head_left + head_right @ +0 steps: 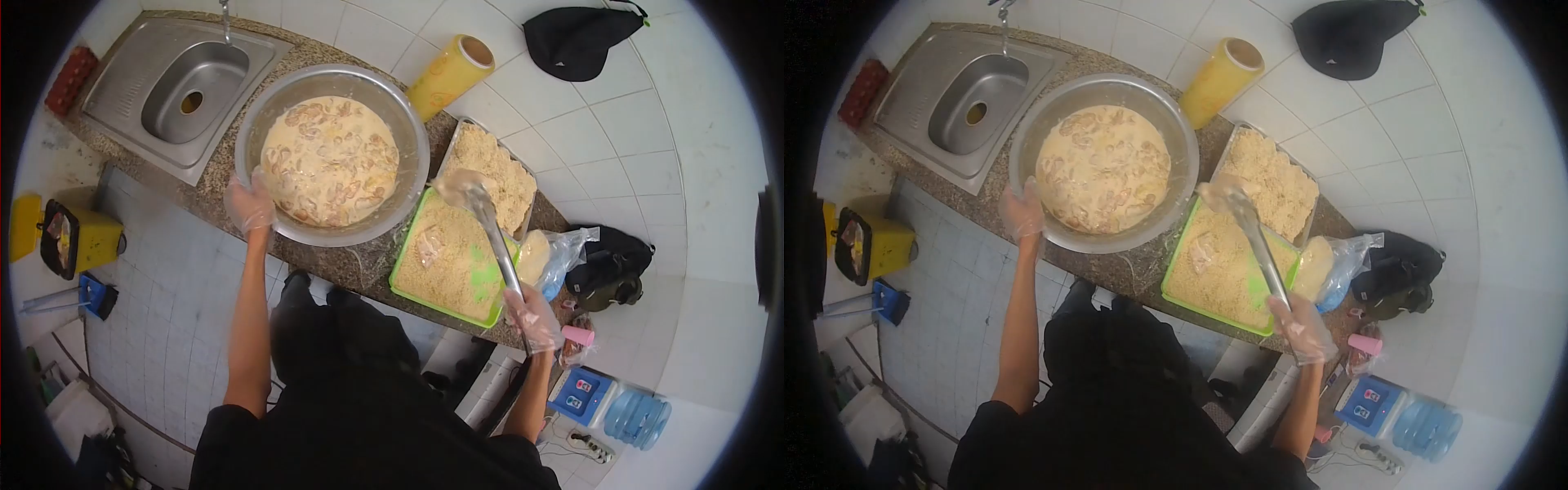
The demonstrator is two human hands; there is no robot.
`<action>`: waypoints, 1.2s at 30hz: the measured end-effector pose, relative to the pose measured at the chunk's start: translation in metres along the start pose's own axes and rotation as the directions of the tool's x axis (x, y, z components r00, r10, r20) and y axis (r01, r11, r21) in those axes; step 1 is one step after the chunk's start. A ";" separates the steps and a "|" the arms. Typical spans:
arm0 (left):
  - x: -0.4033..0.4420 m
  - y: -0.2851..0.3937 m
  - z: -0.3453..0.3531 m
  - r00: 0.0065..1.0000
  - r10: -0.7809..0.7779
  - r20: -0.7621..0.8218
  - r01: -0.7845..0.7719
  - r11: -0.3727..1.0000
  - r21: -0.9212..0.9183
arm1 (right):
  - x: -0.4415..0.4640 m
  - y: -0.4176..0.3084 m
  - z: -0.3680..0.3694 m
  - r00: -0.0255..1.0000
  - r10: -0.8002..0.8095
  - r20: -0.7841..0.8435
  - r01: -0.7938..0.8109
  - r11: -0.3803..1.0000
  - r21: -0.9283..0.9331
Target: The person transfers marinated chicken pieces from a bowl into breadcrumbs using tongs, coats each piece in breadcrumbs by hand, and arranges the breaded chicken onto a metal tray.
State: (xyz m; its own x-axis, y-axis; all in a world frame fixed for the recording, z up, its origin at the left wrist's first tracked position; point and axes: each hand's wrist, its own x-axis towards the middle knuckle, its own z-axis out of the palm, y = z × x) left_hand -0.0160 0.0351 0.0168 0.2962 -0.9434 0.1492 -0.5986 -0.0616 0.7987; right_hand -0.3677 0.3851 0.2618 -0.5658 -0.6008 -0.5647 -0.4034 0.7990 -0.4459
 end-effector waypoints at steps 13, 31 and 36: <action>0.001 0.004 -0.001 0.997 -0.054 0.054 0.046 0.990 0.133 | 0.006 -0.004 0.066 0.979 0.019 -0.204 -0.113 0.879 -0.464; -0.002 -0.001 -0.003 0.999 0.026 -0.035 -0.027 0.999 -0.027 | 0.184 -0.184 0.177 0.814 -0.580 -0.029 0.443 0.653 -0.615; 0.000 0.012 -0.015 0.999 -0.024 0.022 0.026 0.993 -0.118 | 0.245 -0.231 0.200 0.819 -0.572 0.049 0.460 0.604 -0.651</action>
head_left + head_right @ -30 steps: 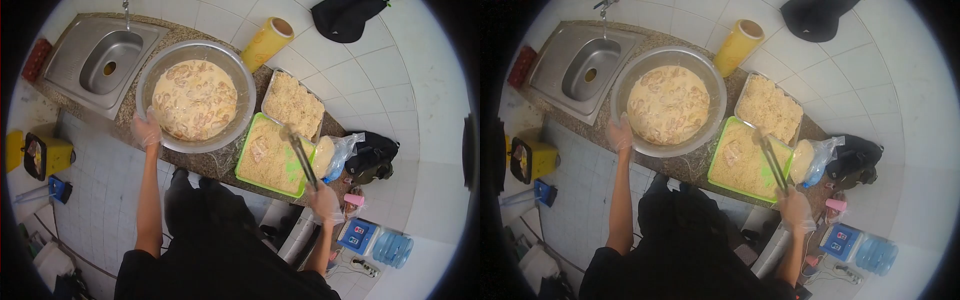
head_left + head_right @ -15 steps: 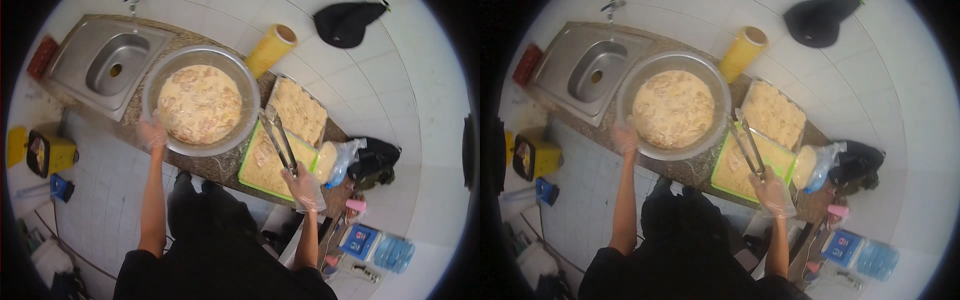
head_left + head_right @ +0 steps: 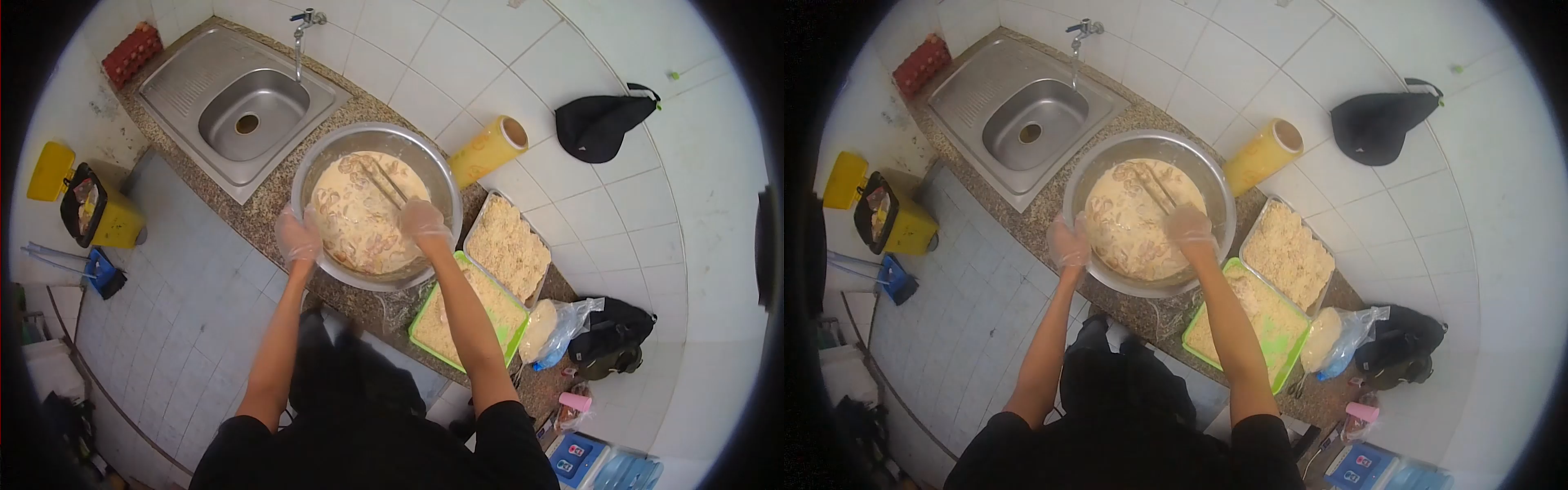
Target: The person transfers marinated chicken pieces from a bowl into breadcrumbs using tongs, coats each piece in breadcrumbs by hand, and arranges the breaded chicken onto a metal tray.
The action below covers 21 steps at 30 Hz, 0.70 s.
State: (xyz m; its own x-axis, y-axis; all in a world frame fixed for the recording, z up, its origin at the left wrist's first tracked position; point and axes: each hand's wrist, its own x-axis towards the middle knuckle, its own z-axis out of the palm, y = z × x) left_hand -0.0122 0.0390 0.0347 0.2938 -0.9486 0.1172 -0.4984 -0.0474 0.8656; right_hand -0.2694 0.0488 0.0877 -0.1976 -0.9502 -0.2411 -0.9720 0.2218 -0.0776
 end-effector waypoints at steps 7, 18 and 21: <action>0.003 -0.010 0.004 0.998 -0.057 -0.007 0.057 0.998 -0.025 | -0.040 0.053 -0.056 0.992 -0.071 0.101 0.063 0.994 0.085; 0.002 -0.007 0.002 0.998 -0.051 -0.019 0.050 0.997 -0.050 | -0.179 0.025 -0.067 0.938 -0.060 0.342 0.089 0.994 -0.069; 0.001 -0.012 0.006 0.999 -0.036 -0.033 0.036 0.999 0.012 | -0.171 0.025 -0.082 0.907 0.139 0.399 -0.140 0.990 -0.027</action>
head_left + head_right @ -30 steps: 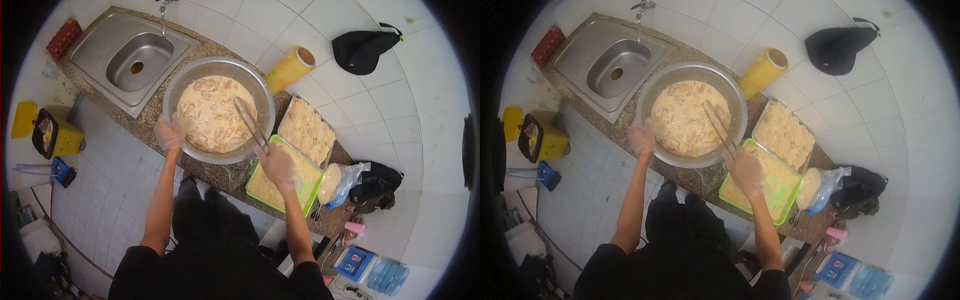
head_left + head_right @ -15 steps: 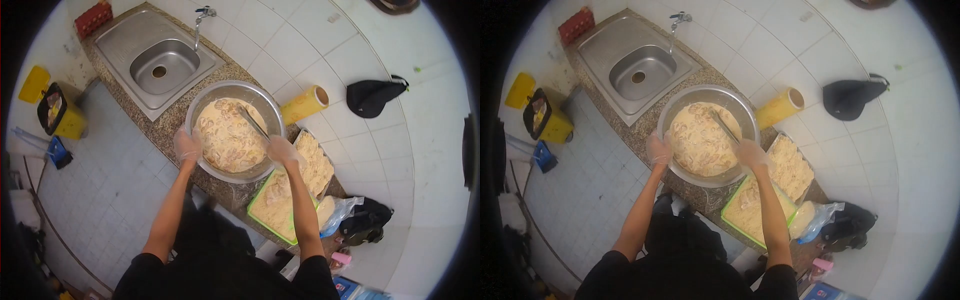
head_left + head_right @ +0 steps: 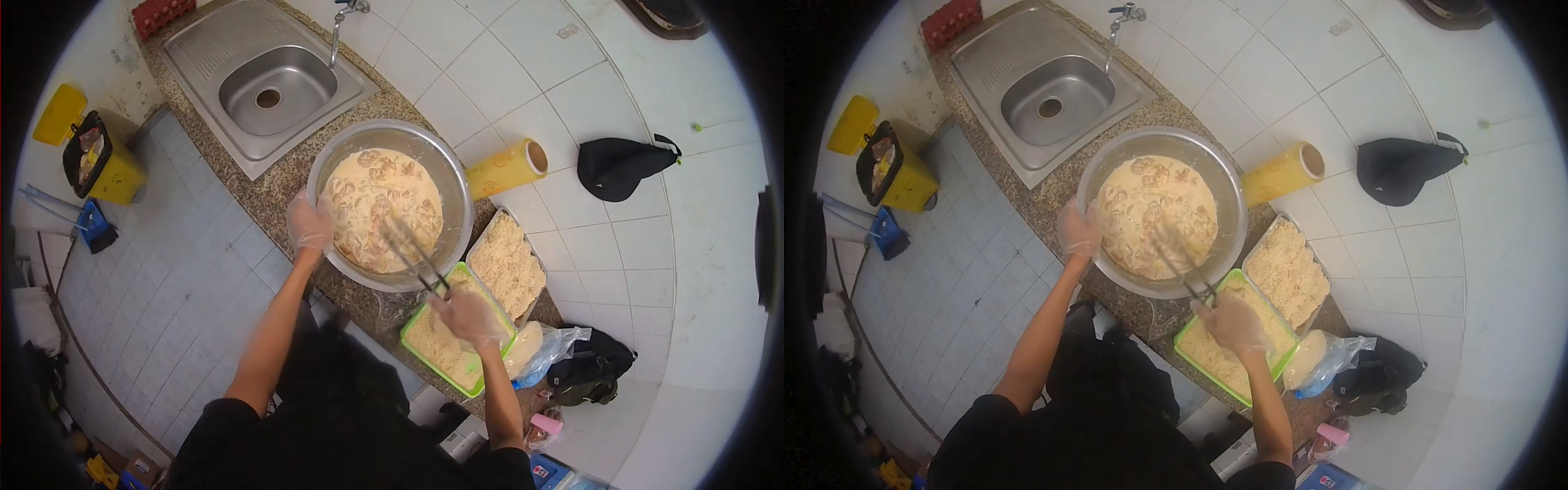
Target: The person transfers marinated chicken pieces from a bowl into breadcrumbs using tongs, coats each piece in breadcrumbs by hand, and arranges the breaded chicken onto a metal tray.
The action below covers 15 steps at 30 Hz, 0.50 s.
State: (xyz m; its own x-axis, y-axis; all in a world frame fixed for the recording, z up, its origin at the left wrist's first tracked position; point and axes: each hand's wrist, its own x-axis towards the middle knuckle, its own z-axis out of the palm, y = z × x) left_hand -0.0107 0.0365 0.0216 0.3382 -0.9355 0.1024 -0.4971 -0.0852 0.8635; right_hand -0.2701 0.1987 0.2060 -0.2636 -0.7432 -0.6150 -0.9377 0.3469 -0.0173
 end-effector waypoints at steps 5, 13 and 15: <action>-0.001 0.004 -0.001 1.000 0.027 -0.015 -0.026 0.999 0.040 | 0.061 0.009 0.010 0.995 -0.078 -0.058 0.076 0.997 -0.030; 0.001 -0.007 0.003 0.999 0.045 -0.017 -0.044 0.995 0.084 | 0.033 0.023 -0.006 0.962 -0.162 -0.218 0.163 0.986 -0.012; -0.001 -0.006 0.001 0.999 0.033 -0.019 -0.031 0.994 0.107 | 0.010 0.014 -0.005 0.963 -0.037 -0.266 0.028 0.999 -0.037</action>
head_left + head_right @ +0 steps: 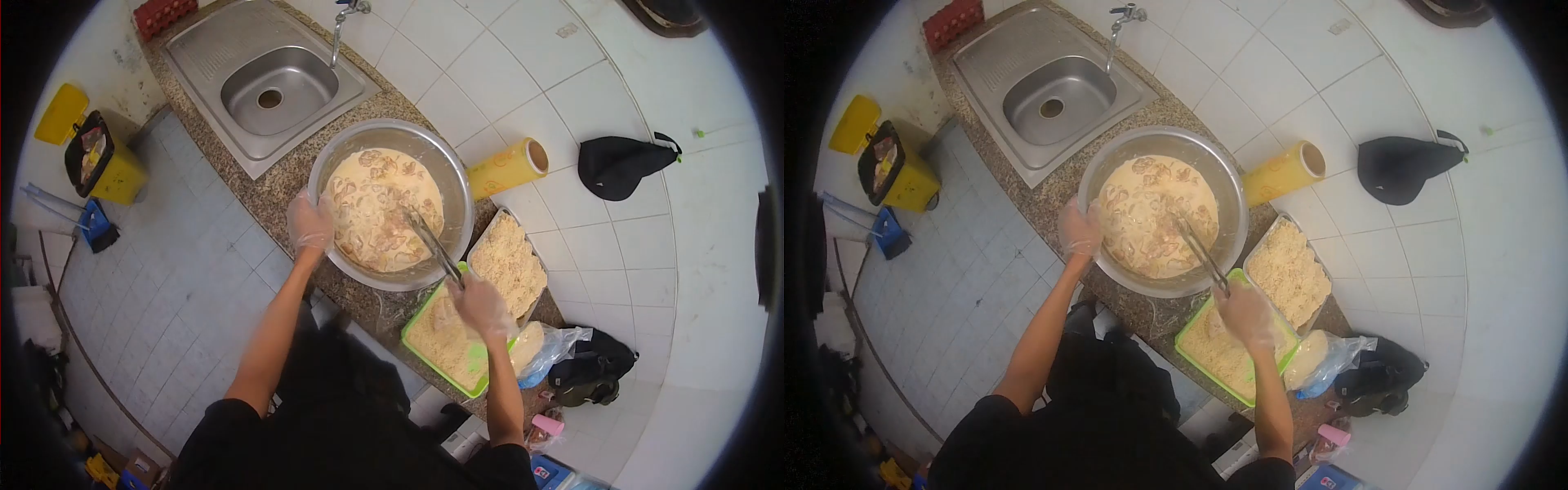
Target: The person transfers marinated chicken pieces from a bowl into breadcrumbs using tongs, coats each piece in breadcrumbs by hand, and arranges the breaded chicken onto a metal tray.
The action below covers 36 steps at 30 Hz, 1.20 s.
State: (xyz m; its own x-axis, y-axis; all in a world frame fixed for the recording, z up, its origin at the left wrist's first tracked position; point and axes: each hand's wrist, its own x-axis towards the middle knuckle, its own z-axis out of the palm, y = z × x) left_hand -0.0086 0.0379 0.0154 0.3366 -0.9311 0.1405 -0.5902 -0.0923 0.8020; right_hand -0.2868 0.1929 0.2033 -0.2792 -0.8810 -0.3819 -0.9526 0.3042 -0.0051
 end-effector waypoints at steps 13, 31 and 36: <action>0.003 0.011 -0.005 0.997 -0.045 0.055 0.051 0.992 -0.115 | -0.005 -0.002 0.023 0.990 0.014 0.143 -0.006 0.998 -0.058; 0.002 0.018 -0.010 0.997 -0.069 0.046 0.073 0.991 -0.108 | -0.036 0.011 -0.007 0.997 -0.083 0.006 0.083 0.997 0.011; 0.000 0.014 -0.003 0.999 -0.023 0.041 0.027 0.994 -0.108 | -0.023 0.004 0.056 0.928 -0.371 0.021 0.371 0.924 -0.094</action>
State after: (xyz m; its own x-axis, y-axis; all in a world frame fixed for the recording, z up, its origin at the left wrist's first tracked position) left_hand -0.0145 0.0374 0.0282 0.3199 -0.9423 0.0984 -0.4977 -0.0788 0.8637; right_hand -0.2772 0.2345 0.1602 0.0966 -0.9231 -0.3722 -0.9950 -0.0802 -0.0593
